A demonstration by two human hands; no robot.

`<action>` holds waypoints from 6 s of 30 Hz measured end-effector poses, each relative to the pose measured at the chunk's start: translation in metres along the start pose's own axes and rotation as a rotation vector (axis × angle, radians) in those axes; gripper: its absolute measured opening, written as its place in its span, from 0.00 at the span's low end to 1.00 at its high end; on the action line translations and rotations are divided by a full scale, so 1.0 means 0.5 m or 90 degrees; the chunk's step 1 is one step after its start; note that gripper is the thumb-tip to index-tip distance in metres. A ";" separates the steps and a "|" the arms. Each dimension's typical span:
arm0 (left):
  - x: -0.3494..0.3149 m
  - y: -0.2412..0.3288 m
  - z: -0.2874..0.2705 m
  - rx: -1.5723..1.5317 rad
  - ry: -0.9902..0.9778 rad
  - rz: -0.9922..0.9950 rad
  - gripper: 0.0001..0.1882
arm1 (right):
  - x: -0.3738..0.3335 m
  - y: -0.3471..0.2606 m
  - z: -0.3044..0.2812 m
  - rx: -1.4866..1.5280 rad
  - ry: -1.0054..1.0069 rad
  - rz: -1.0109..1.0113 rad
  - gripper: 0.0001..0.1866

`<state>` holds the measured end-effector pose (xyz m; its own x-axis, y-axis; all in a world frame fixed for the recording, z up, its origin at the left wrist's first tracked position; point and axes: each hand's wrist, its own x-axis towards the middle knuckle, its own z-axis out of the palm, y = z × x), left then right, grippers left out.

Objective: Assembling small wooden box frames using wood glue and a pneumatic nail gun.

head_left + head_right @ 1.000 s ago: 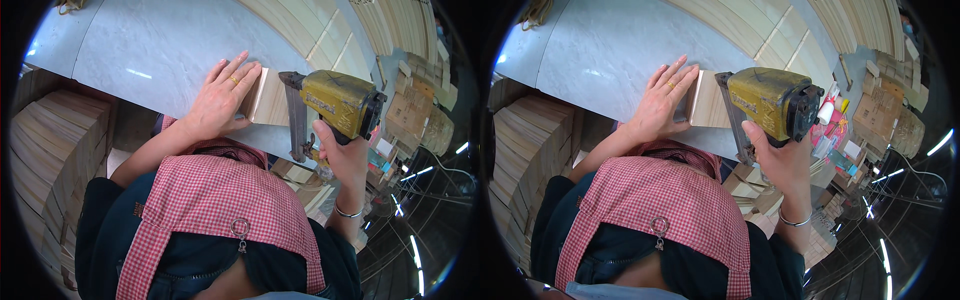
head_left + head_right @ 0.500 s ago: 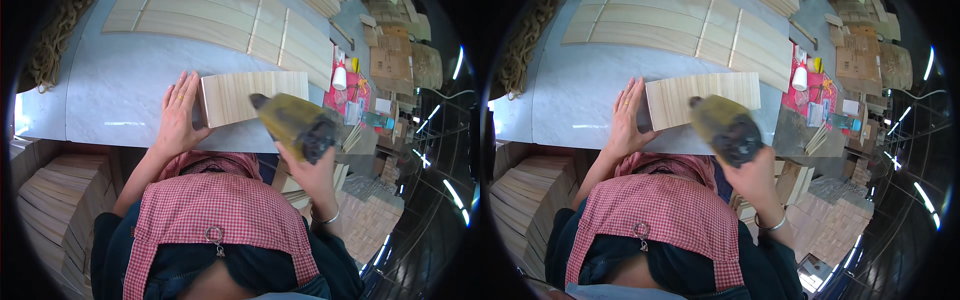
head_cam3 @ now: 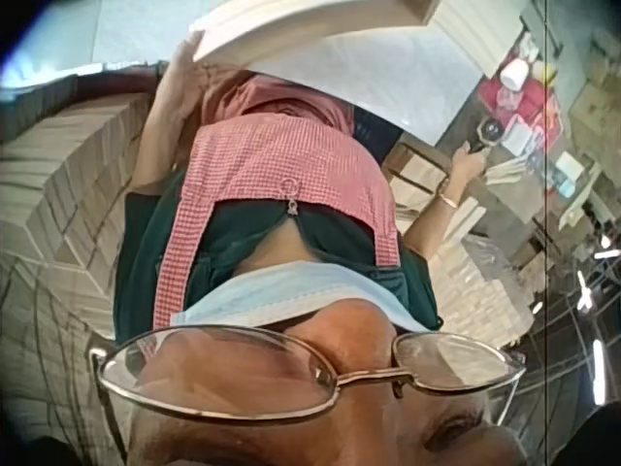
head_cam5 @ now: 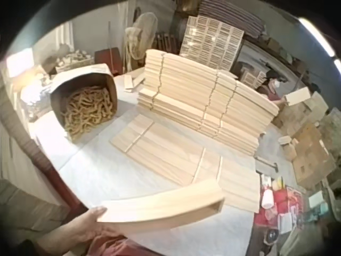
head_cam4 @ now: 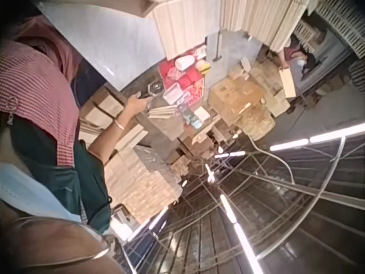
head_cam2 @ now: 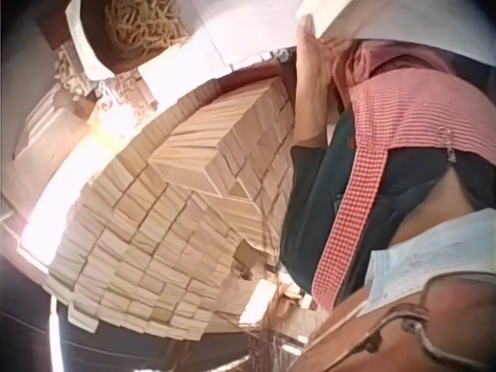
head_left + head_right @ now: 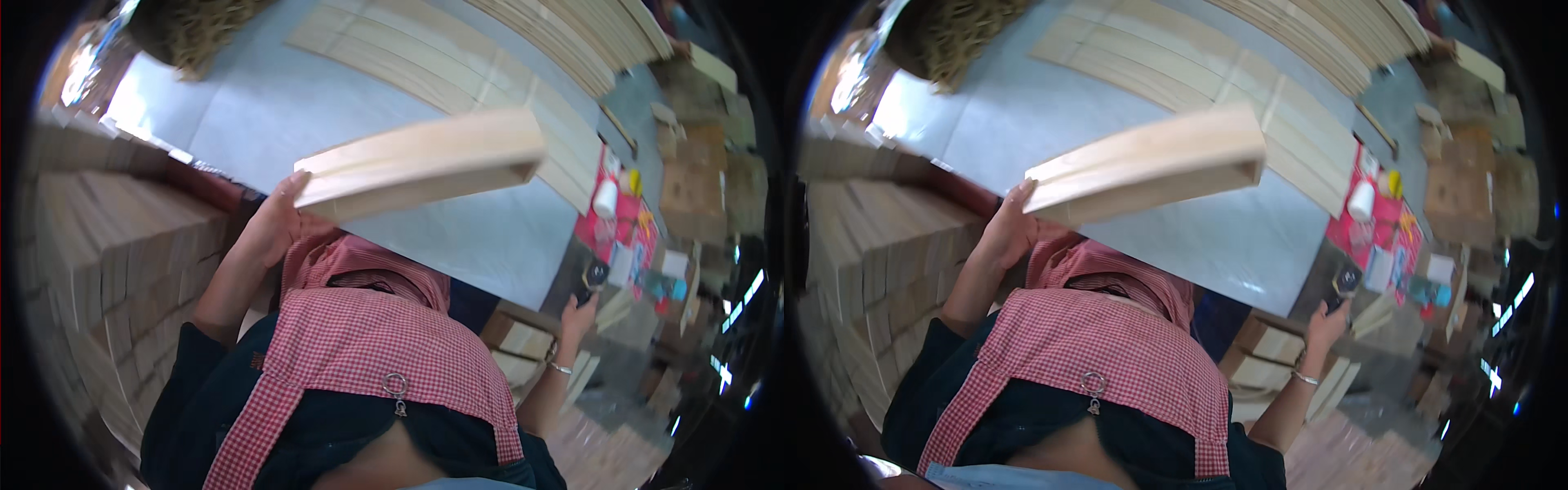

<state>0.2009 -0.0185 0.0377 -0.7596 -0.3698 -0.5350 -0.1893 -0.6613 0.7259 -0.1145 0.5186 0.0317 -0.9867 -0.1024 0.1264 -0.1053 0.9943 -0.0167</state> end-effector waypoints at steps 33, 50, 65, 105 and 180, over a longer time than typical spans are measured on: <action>-0.622 0.092 -0.040 0.265 0.942 0.816 0.22 | -0.057 -0.569 0.078 0.490 -0.143 -0.515 0.15; -0.715 0.087 -0.288 0.304 1.082 0.457 0.26 | -0.242 -0.895 -0.186 0.576 -0.324 -0.997 0.28; -0.690 0.012 -0.271 0.601 1.008 0.569 0.21 | -0.572 -1.330 -0.400 0.460 -0.321 -1.416 0.19; -0.835 -0.027 -0.181 0.999 0.897 0.453 0.29 | -0.846 -1.191 -0.369 0.640 -0.935 -1.214 0.06; -0.794 -0.004 -0.165 1.083 0.980 0.431 0.10 | -0.598 -1.015 -0.274 0.708 -0.709 -1.128 0.01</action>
<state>0.5538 0.0759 0.2129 -0.2396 -0.7634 0.5998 -0.9507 0.3098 0.0145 0.2509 0.0489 0.1385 0.4623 -0.8522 0.2450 -0.2206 -0.3782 -0.8991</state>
